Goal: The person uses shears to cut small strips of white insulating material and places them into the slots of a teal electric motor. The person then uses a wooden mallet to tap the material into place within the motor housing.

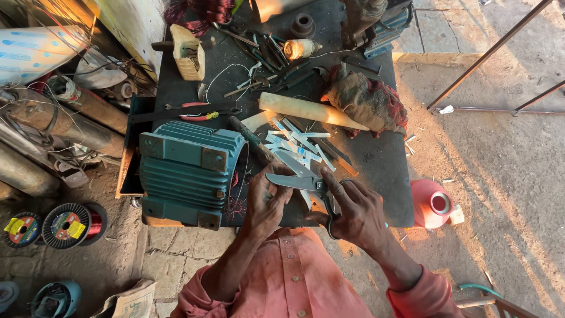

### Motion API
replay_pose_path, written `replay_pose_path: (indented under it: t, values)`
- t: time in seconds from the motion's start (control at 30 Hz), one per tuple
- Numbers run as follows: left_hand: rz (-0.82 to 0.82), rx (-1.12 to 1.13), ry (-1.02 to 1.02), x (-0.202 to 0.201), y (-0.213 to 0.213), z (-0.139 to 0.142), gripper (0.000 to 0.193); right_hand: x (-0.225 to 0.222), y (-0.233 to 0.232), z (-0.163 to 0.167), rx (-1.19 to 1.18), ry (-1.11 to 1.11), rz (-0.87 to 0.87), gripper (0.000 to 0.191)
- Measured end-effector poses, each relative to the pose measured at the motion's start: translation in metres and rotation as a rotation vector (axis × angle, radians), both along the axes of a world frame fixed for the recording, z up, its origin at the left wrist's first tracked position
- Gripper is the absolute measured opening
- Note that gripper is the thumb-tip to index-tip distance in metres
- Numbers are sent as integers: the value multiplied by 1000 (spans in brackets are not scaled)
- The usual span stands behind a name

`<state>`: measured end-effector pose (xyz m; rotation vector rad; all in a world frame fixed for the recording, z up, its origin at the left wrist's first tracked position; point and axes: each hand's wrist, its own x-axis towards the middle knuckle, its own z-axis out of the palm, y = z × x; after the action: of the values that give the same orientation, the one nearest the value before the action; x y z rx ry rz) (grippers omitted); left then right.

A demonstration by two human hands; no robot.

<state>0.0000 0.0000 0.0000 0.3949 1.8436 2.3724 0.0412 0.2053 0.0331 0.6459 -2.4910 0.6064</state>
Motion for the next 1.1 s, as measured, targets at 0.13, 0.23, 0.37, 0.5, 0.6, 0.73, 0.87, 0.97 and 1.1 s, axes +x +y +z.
replay_pose_path:
  t: [0.13,0.23,0.37,0.5,0.6,0.73,0.87,0.97,1.1]
  values:
    - [15,-65,44,2,-3,3,14,-3,3,-5,18,76,53,102]
    - [16,-87,52,2,-4,2,14,-5,10,-8,39,53,104,106]
    - [6,-28,40,1,-5,-3,14,-12,15,-14,121,105,148,95]
    - [36,-76,4,1,-6,-5,11,-15,11,-10,136,61,147,92]
    - [49,-98,27,0,-6,-4,9,-16,9,-2,132,75,138,93]
    - [73,-138,105,4,-6,-3,8,-12,9,-6,80,50,122,98]
    - [118,-259,139,1,-6,2,13,-20,19,-30,173,47,122,71]
    - [127,-262,95,-2,0,1,18,-22,21,-50,175,-202,99,59]
    - [176,-274,120,-23,12,-2,25,-21,14,-64,-204,-481,-66,76]
